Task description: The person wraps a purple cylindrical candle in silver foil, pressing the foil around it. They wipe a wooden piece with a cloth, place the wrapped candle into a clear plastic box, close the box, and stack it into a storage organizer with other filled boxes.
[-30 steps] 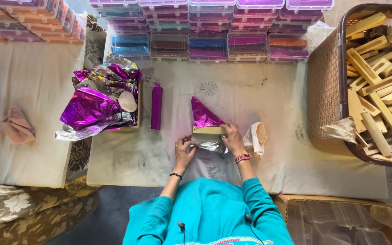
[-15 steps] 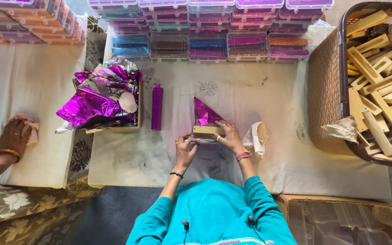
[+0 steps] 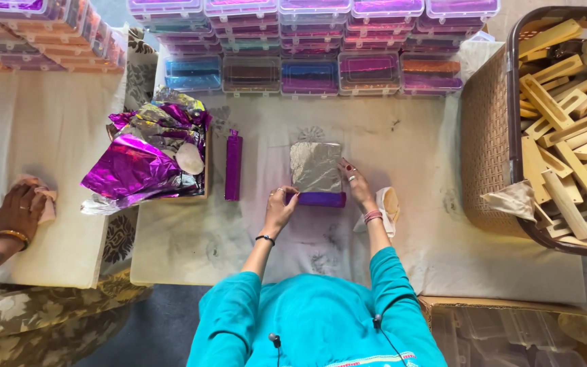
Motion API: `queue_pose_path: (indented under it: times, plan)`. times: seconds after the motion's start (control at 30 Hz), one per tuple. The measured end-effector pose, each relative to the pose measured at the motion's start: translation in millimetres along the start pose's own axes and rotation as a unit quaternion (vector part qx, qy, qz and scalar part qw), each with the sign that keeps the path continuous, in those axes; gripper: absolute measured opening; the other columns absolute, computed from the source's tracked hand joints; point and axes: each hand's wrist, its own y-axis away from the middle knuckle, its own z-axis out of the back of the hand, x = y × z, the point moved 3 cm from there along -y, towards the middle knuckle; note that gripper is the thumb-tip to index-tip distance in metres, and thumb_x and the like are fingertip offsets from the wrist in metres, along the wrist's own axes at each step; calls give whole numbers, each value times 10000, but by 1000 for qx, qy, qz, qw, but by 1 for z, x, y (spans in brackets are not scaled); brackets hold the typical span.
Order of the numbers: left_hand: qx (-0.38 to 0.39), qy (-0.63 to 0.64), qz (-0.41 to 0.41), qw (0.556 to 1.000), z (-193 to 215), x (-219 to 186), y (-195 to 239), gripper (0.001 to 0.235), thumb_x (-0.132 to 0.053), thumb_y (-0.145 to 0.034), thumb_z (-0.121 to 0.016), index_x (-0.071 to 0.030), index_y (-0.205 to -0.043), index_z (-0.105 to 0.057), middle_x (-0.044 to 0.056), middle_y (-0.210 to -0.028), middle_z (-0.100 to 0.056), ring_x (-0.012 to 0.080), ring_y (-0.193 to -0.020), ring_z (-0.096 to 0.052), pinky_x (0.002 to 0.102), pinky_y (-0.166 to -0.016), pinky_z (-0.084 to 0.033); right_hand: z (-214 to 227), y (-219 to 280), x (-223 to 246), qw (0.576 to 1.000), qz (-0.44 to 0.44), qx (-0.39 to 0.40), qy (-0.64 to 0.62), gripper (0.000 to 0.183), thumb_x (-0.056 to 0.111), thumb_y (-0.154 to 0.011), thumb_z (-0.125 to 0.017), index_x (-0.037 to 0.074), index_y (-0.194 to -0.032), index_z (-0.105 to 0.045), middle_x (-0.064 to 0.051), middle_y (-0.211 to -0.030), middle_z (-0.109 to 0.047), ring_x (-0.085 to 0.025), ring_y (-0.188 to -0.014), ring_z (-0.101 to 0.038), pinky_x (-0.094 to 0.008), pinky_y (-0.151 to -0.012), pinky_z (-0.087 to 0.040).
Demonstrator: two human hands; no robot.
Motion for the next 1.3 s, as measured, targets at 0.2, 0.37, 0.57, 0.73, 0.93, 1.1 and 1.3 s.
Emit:
queue_pose_path:
  times: [0.2, 0.37, 0.57, 0.73, 0.93, 1.1, 1.3]
  plan:
    - [-1, -15, 63, 998, -20, 36, -13, 154, -183, -868, -772, -59, -957, -755, 110, -870, -764, 220, -810, -726, 358, -765, -572, -4, 20, 20, 996, -48, -50, 48, 583, 397, -1072, -468, 34, -1527, -498, -133, -1412, -658, -189, -1329, -591, -305, -1152, -407]
    - [8, 26, 134, 991, -19, 34, -17, 166, -202, -866, -775, -53, -937, -753, 80, -830, -767, 155, -753, -731, 304, -725, -573, -55, 90, 95, 855, 259, -107, 436, 529, 231, -967, -709, 89, -1446, -538, -127, -1409, -614, -271, -1331, -560, -412, -1163, -423]
    - [30, 80, 146, 986, -20, 45, -12, 170, -187, -867, -775, -49, -960, -738, 60, -885, -771, 123, -820, -731, 287, -770, -579, -67, 105, 105, 819, 268, -35, 507, 611, 176, -819, -753, 32, -1383, -566, -166, -1386, -608, -343, -1303, -543, -502, -1113, -376]
    - [53, 97, 159, 981, -16, 44, -5, 176, -181, -890, -772, -36, -983, -736, 72, -910, -767, 136, -843, -716, 290, -790, -570, -62, 99, 108, 859, 225, -25, 459, 534, 79, -798, -748, 74, -1317, -627, -113, -1327, -640, -321, -1268, -569, -472, -1079, -421]
    - [25, 143, 141, 979, -16, 50, -1, 184, -119, -998, -600, -44, -1131, -703, 70, -1014, -792, 143, -970, -732, 285, -854, -550, -54, 85, 113, 908, 163, -12, 387, 445, -25, -757, -734, 95, -1184, -692, -98, -1164, -714, -317, -1129, -655, -428, -986, -504]
    - [-54, -42, 96, 993, -3, 12, 0, 241, -48, -1022, -553, -57, -1225, -681, 129, -1088, -749, 274, -1057, -717, 361, -903, -556, -51, 79, 118, 933, 136, 1, 333, 441, -47, -712, -750, 75, -1135, -718, -123, -1088, -736, -340, -1039, -687, -411, -927, -546]
    - [58, -130, -175, 974, -9, -59, 16, 331, -27, -841, -710, -63, -1168, -672, 118, -1203, -696, 316, -1155, -633, 420, -1019, -480, -50, 74, 104, 936, 129, -1, 327, 443, -54, -690, -756, 72, -1114, -730, -122, -1096, -745, -331, -1040, -692, -407, -941, -542]
